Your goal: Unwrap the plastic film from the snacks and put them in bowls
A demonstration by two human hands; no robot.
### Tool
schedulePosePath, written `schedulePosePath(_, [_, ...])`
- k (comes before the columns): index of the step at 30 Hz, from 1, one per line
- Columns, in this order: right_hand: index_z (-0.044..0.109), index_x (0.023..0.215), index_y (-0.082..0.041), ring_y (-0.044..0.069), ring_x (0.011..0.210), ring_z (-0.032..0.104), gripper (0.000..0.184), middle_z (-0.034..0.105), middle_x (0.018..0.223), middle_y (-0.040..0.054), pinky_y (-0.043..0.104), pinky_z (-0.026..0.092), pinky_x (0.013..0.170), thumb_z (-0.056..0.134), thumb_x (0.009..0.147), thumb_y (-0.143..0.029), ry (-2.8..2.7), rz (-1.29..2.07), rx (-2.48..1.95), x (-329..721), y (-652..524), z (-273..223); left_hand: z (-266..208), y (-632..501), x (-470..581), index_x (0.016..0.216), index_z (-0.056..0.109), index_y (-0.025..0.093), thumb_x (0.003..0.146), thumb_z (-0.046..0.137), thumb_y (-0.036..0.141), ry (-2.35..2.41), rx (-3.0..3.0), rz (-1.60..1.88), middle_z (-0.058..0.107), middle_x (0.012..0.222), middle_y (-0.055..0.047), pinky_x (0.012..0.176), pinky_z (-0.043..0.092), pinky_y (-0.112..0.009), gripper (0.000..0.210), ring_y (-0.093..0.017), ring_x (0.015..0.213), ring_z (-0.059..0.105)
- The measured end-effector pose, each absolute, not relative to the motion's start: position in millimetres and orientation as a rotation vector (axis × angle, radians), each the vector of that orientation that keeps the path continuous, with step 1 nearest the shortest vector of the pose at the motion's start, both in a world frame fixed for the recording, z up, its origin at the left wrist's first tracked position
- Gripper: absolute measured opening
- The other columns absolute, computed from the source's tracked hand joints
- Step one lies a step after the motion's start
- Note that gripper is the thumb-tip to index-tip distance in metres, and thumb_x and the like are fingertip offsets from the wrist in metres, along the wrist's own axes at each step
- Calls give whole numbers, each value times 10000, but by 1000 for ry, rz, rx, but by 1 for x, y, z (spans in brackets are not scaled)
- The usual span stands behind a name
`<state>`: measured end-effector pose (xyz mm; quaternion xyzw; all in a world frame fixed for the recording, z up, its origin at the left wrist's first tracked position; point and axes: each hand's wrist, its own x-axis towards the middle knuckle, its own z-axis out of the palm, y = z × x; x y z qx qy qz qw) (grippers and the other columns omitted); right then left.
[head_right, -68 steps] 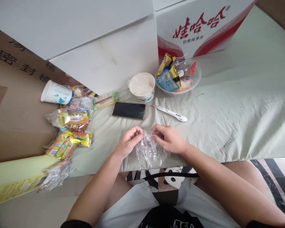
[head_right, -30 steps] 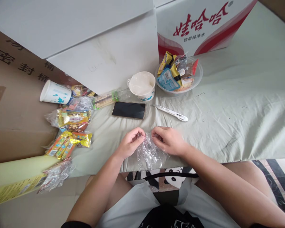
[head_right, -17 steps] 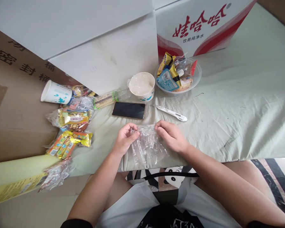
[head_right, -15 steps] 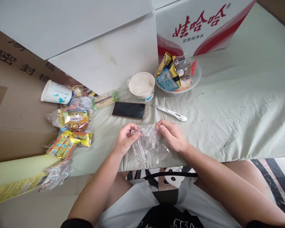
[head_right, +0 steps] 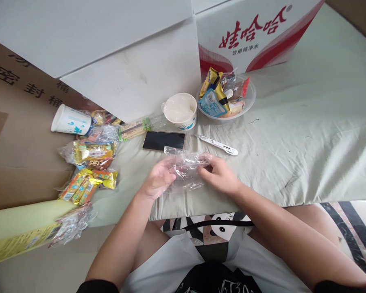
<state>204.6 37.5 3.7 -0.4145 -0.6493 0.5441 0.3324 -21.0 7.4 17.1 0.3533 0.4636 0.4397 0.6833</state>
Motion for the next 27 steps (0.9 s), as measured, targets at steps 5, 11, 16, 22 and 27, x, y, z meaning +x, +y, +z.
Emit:
schedulePosePath(5, [643, 1199, -192, 297, 1123, 679, 444, 722, 1222, 131, 468, 533, 991, 603, 927, -540, -1710, 1437, -915, 207, 38, 5, 12, 4, -18, 961, 719, 165, 756, 801, 579, 1175, 849, 846, 779, 817, -72, 752, 595, -346, 470, -240, 813, 754])
schedulePosePath(11, [655, 910, -200, 222, 760, 653, 228, 717, 833, 62, 390, 537, 758, 634, 896, -427, -1903, 1383, -1106, 204, 35, 9, 12, 3, -19, 1048, 655, 202, 771, 766, 580, 1213, 800, 876, 670, 598, 26, 526, 544, -279, 481, -159, 512, 649])
schedulePosePath(16, [597, 1011, -223, 166, 644, 597, 201, 641, 754, 12, 302, 486, 606, 551, 954, -410, -1540, 1595, -940, 204, 36, 10, 20, 7, -20, 893, 614, 229, 726, 778, 479, 1152, 708, 987, 545, 516, 70, 415, 410, -236, 343, -118, 402, 518])
schedulePosePath(22, [672, 908, -210, 171, 706, 567, 343, 647, 825, 34, 314, 447, 663, 494, 961, -499, -1499, 1561, -917, 214, 37, 4, 23, 10, -26, 674, 614, 182, 774, 636, 428, 1162, 910, 1041, 567, 676, -17, 576, 395, -279, 266, -135, 608, 509])
schedulePosePath(27, [607, 825, -202, 154, 650, 531, 360, 596, 735, 17, 296, 417, 609, 616, 874, -559, -1641, 1572, -1017, 209, 36, 7, 20, 5, -30, 619, 473, 207, 810, 670, 400, 1302, 1407, 1006, 536, 758, -25, 672, 410, -306, 336, -161, 706, 501])
